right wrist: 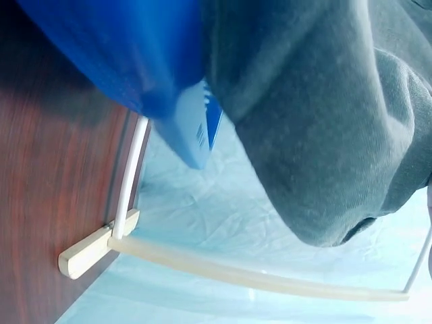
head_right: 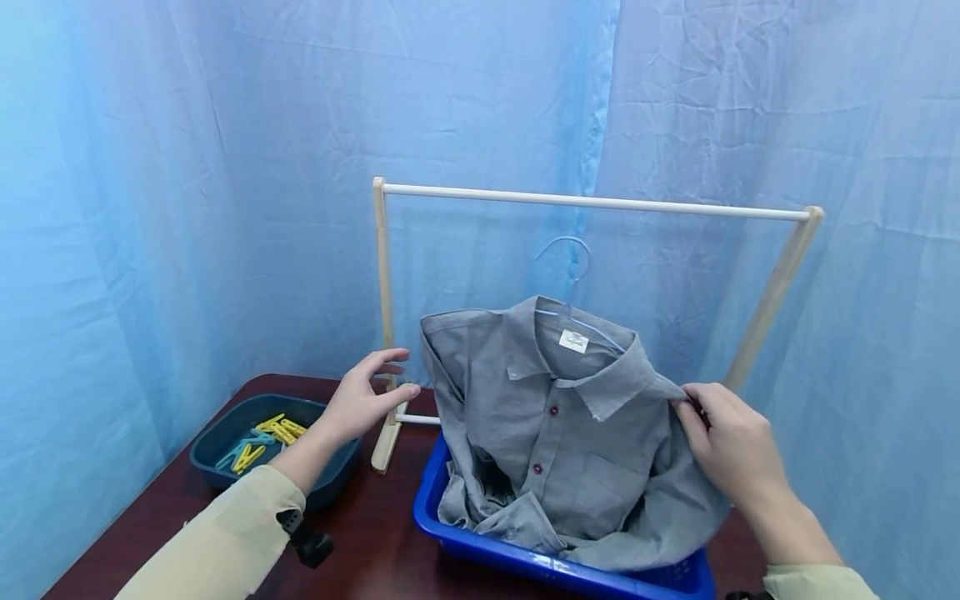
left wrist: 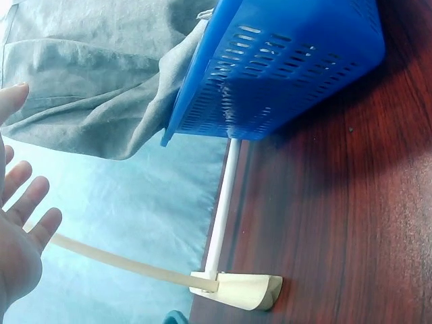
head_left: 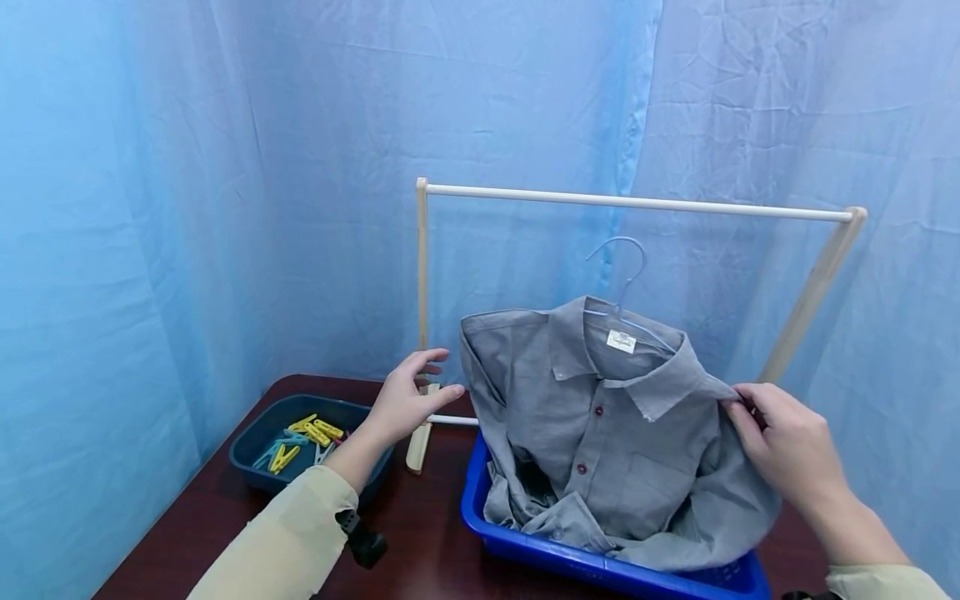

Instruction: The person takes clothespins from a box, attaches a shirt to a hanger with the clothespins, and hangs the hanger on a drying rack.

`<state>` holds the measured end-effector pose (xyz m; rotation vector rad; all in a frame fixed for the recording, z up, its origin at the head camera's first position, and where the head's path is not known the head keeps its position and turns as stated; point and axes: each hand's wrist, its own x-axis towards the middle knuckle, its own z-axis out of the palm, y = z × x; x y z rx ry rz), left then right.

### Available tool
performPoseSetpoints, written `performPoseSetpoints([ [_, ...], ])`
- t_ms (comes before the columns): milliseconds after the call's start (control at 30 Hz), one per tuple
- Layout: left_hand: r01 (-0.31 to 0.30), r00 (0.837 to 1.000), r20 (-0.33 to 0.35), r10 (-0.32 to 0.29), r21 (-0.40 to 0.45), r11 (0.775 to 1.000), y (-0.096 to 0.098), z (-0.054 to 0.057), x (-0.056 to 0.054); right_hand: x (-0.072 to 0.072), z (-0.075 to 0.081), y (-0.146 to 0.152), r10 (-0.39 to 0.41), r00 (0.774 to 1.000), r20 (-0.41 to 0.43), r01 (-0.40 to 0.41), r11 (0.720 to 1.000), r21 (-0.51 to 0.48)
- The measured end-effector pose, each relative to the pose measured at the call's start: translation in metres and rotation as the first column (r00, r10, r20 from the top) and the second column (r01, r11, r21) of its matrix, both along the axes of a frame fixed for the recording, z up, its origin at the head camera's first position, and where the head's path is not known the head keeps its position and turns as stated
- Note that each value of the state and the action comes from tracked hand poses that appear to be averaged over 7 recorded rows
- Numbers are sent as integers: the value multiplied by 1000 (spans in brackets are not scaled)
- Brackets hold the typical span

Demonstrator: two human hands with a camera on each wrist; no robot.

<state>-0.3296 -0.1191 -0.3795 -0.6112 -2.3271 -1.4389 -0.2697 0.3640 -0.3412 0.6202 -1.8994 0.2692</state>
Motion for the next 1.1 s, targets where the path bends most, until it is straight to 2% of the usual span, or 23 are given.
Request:
performPoseSetpoints([
  [100,-29,999,-20,29,-4,1000,3,2,3,-9,-4,4,37,999,-16,-37,999,-14],
  [400,-67,997,-39,67,-9,998,-14,6,7,-17,0,-9,70,997,-7,-70,997,6],
  [700,-94,995,-20,94,-13,995,-29,4,9,-24,4,-21,98,995,-3,-98,995,31],
  [800,-103,995,0,103,-9,995,-33,4,10,-26,7,-25,110,994,-19,-109,994,16],
  [1100,-130,992,-1,130,-18,991,-43,5,10,-27,23,-32,95,994,-56,-98,994,-48],
])
